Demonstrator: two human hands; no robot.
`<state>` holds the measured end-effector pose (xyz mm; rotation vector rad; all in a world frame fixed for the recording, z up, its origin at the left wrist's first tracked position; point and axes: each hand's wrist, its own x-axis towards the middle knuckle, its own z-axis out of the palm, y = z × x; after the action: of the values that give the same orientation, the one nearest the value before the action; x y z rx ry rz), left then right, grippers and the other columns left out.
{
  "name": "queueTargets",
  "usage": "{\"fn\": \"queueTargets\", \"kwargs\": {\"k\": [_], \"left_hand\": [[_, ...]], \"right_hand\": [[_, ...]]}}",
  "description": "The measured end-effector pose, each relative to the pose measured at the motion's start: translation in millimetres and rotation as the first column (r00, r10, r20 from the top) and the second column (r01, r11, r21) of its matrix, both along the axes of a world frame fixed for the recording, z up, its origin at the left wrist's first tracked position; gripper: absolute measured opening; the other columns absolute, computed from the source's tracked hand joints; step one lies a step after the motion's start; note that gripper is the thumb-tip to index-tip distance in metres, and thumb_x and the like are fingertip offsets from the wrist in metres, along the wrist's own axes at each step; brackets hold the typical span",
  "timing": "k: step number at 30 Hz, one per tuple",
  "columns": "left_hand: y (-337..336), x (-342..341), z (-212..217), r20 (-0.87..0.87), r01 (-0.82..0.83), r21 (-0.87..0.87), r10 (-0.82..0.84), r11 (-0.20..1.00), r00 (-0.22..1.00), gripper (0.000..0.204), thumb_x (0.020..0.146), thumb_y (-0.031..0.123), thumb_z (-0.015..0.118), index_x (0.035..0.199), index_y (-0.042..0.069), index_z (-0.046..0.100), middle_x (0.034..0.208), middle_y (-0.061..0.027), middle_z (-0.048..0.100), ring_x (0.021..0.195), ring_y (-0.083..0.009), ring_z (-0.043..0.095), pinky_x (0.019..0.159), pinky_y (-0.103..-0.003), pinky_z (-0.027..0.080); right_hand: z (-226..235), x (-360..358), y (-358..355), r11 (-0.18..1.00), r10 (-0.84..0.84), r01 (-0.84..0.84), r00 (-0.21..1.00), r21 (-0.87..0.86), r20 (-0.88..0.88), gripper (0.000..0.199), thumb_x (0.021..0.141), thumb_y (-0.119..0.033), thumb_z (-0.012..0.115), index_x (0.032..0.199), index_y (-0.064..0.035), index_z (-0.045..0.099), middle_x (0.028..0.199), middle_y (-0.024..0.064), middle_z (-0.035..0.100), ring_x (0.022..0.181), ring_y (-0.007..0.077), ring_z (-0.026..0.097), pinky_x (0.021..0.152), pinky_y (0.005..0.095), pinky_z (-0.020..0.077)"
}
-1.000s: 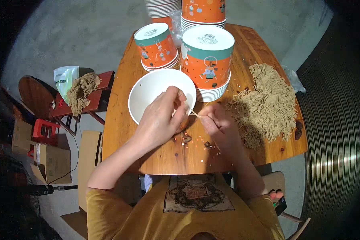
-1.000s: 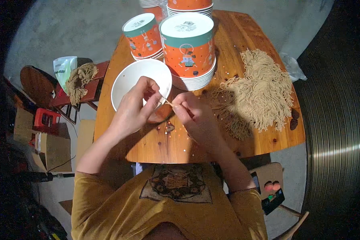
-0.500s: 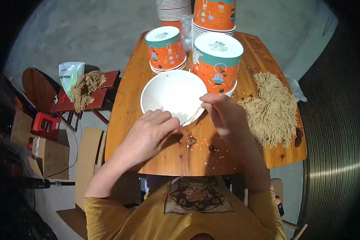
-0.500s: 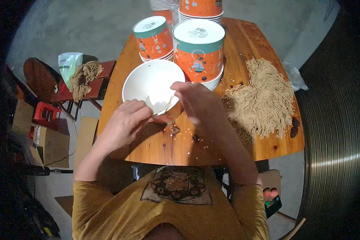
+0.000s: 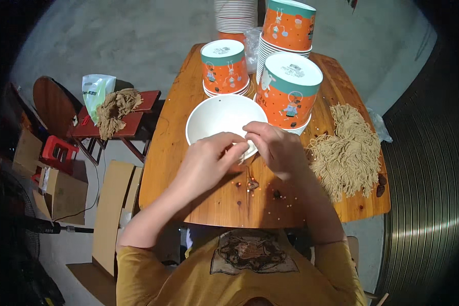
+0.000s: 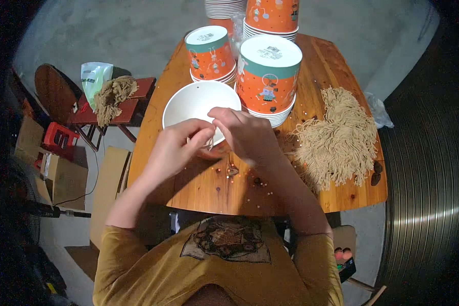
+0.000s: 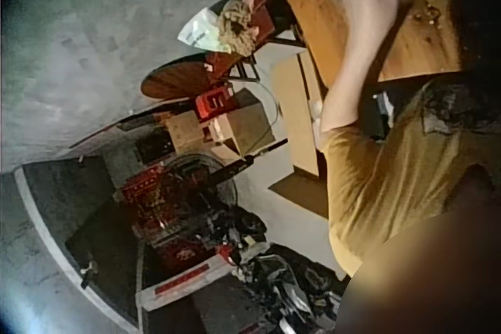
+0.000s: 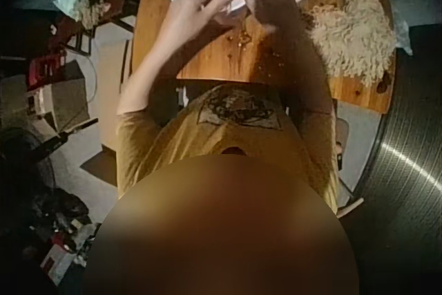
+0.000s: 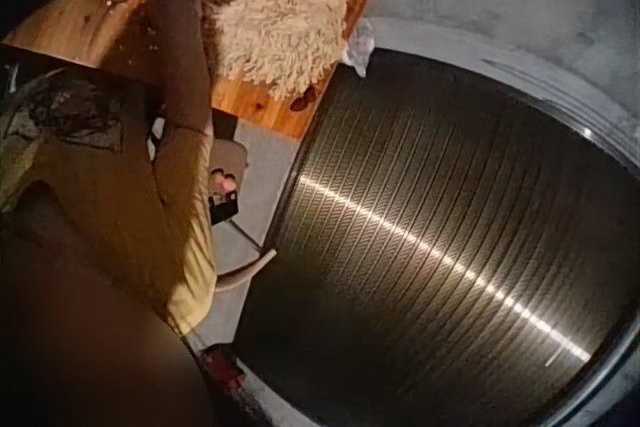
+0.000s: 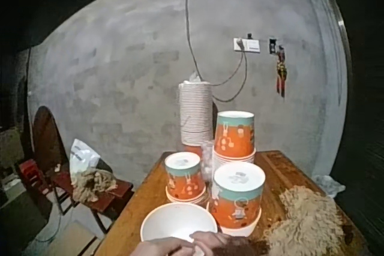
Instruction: Thread and tie strings onto paper cups as part of a manufacturing or packaging process.
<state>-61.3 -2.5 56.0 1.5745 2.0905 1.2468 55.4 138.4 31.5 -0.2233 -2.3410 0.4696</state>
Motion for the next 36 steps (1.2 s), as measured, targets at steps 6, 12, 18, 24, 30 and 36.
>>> {"fn": "queueTargets", "kwargs": {"k": [6, 12, 18, 24, 30, 36], "left_hand": [[8, 4, -8, -0.19, -0.034, -0.031, 0.027, 0.999, 0.981, 0.019, 0.086, 0.022, 0.06, 0.081, 0.007, 0.07, 0.073, -0.0117, 0.066, 0.066, -0.0311, 0.063, 0.069, -0.043, 0.048], [6, -9, -7, -0.187, 0.051, -0.061, -0.062, 0.997, 0.98, 0.022, 0.084, 0.021, 0.056, 0.071, 0.007, 0.065, 0.063, -0.0083, 0.063, 0.064, -0.0259, 0.06, 0.076, -0.04, 0.043], [-2, -16, -13, -0.22, 0.077, -0.011, -0.077, 0.997, 0.973, 0.023, 0.083, 0.021, 0.056, 0.067, 0.006, 0.062, 0.06, -0.0062, 0.061, 0.066, -0.0238, 0.057, 0.084, -0.036, 0.039], [-11, -22, -11, -0.306, 0.143, -0.011, -0.14, 0.99, 0.942, 0.02, 0.081, 0.018, 0.056, 0.064, 0.006, 0.059, 0.061, -0.003, 0.059, 0.073, -0.0197, 0.057, 0.101, -0.039, 0.029], [-27, -40, -11, -0.288, 0.341, -0.049, -0.341, 0.939, 0.895, 0.007, 0.075, 0.013, 0.061, 0.076, 0.007, 0.058, 0.069, -0.0014, 0.052, 0.077, -0.0172, 0.056, 0.106, -0.043, 0.024], [-38, -21, -15, -0.33, 0.265, 0.032, -0.24, 0.964, 0.913, 0.034, 0.075, 0.013, 0.068, 0.106, 0.008, 0.054, 0.087, -0.007, 0.053, 0.082, -0.0219, 0.056, 0.094, -0.04, 0.035]], "right_hand": [[3, -1, 2, 0.983, 0.092, -0.067, 0.986, 0.173, -0.138, 0.019, 0.081, -0.008, 0.068, 0.098, -0.0111, 0.062, 0.086, 0.0073, 0.068, 0.073, 0.0254, 0.068, 0.062, 0.0343, 0.0534], [10, -7, 2, 0.994, 0.069, -0.062, 0.995, 0.089, -0.074, 0.017, 0.08, -0.006, 0.068, 0.096, -0.0096, 0.061, 0.08, 0.0081, 0.066, 0.071, 0.0265, 0.066, 0.061, 0.0341, 0.0522], [4, -13, 4, 0.987, 0.153, -0.147, 0.981, 0.057, -0.121, 0.016, 0.081, -0.007, 0.064, 0.096, -0.009, 0.058, 0.073, 0.0084, 0.061, 0.067, 0.0265, 0.062, 0.06, 0.0376, 0.0504], [-4, -14, 5, 0.988, 0.022, -0.046, 0.987, -0.148, -0.156, 0.015, 0.084, -0.008, 0.062, 0.097, -0.0097, 0.056, 0.075, 0.0114, 0.062, 0.072, 0.0297, 0.064, 0.062, 0.0396, 0.0504], [1, -11, 2, 0.958, 0.121, -0.131, 0.991, -0.254, -0.052, 0.012, 0.087, -0.009, 0.059, 0.098, -0.0097, 0.055, 0.08, 0.0134, 0.063, 0.074, 0.0312, 0.065, 0.063, 0.0403, 0.0505], [6, -14, 1, 0.98, 0.186, -0.187, 0.982, -0.073, -0.019, 0.007, 0.088, -0.002, 0.056, 0.096, -0.002, 0.057, 0.073, 0.0102, 0.062, 0.067, 0.0219, 0.066, 0.059, 0.0324, 0.0514]]}}
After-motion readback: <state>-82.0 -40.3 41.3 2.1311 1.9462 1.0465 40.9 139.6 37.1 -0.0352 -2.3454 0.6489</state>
